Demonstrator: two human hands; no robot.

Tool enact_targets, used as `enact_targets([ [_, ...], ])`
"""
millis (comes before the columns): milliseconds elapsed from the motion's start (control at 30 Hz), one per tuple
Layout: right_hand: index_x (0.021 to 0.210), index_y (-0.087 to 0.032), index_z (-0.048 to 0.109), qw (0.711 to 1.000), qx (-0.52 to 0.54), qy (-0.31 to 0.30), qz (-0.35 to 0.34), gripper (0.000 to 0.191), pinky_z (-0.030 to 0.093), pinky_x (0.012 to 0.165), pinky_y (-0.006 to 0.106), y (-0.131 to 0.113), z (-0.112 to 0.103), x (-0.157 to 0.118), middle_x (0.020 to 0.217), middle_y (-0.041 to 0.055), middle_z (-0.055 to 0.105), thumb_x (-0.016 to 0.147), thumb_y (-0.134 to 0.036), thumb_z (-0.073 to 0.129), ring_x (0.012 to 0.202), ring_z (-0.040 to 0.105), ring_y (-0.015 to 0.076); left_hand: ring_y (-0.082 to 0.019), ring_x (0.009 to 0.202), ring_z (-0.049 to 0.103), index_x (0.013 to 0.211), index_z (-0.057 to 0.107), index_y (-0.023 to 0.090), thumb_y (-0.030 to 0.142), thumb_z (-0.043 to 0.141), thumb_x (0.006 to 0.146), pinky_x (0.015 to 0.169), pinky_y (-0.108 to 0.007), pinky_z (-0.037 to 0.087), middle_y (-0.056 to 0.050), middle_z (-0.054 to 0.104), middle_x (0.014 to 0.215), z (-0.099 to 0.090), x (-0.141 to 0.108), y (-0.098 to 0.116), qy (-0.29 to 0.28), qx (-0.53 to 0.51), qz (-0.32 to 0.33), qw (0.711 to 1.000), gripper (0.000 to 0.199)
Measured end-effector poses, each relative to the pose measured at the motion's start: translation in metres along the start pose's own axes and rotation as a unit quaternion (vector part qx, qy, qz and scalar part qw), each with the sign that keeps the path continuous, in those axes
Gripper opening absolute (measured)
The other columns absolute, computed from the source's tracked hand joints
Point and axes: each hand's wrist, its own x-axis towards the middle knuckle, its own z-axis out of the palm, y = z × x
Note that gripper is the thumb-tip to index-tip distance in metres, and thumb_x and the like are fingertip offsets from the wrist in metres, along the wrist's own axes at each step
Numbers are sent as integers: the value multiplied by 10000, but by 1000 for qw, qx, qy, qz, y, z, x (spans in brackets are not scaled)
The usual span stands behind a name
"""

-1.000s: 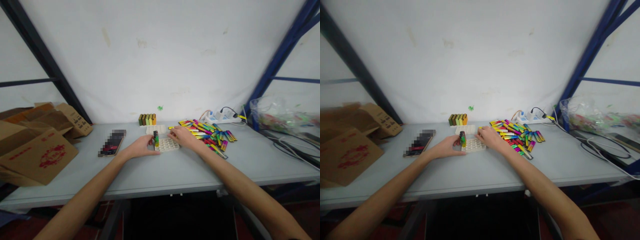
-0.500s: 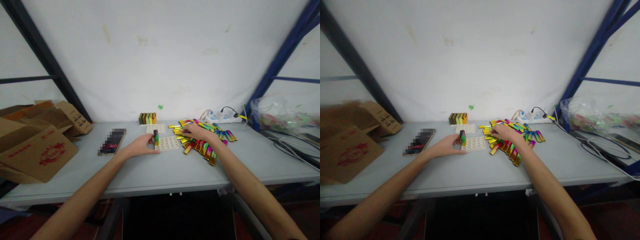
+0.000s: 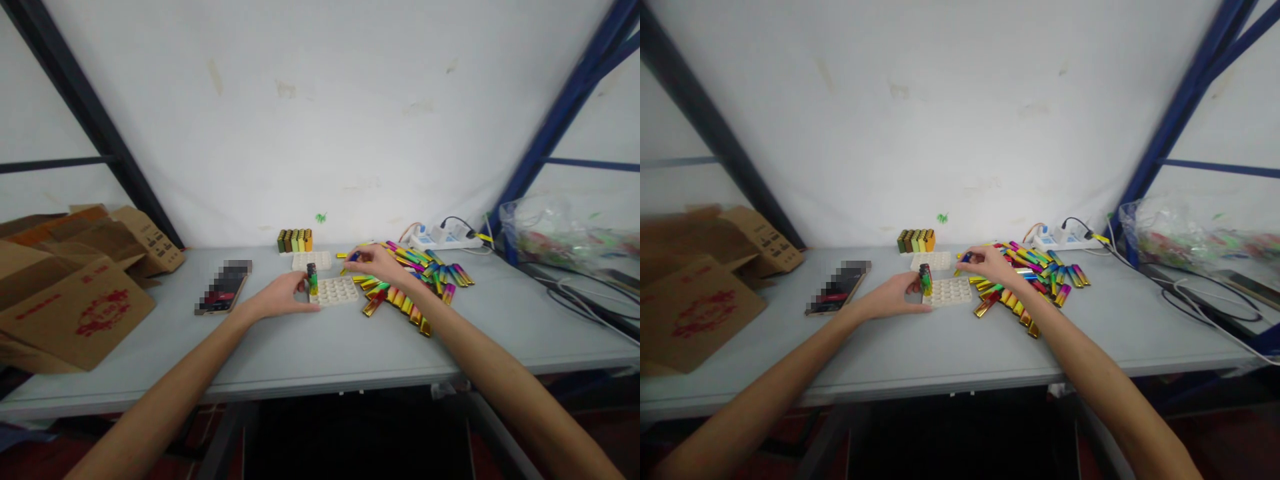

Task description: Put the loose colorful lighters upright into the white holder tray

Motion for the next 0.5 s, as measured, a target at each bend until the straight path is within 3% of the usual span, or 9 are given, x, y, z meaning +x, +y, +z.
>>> enact_targets([
  [100,714,-180,595,1000,22,-4,14,506,345,577,261,-6,12,-1,648,-31,511,900,-650,599,618,455,130,-252,844,632,1038,615,175,735,742,689,737,-338,482,-77,673,994,0,0,-1,2,-7,6,1000,672],
  [267,871,-202,560,994,96,-59,9,456,447,693,269,-23,23,-6,786,-5,608,994,-628,456,738,559,151,-259,843,635,994,614,178,738,741,683,727,-341,476,-73,667,971,0,0,0,4,-12,10,1000,653],
  [367,895,-227,495,980,176,-83,28,438,430,584,250,-25,33,-8,689,-43,559,996,-649,438,585,511,126,-257,839,637,1002,621,180,736,746,677,725,-339,472,-72,672,981,0,0,0,7,-17,11,1000,656],
  [500,847,-237,466,969,236,-32,66,460,309,451,221,-23,49,-9,631,-82,390,951,-684,500,479,350,94,-250,827,628,1020,622,172,737,741,683,713,-333,463,-70,669,969,0,0,0,7,-11,12,1000,668],
])
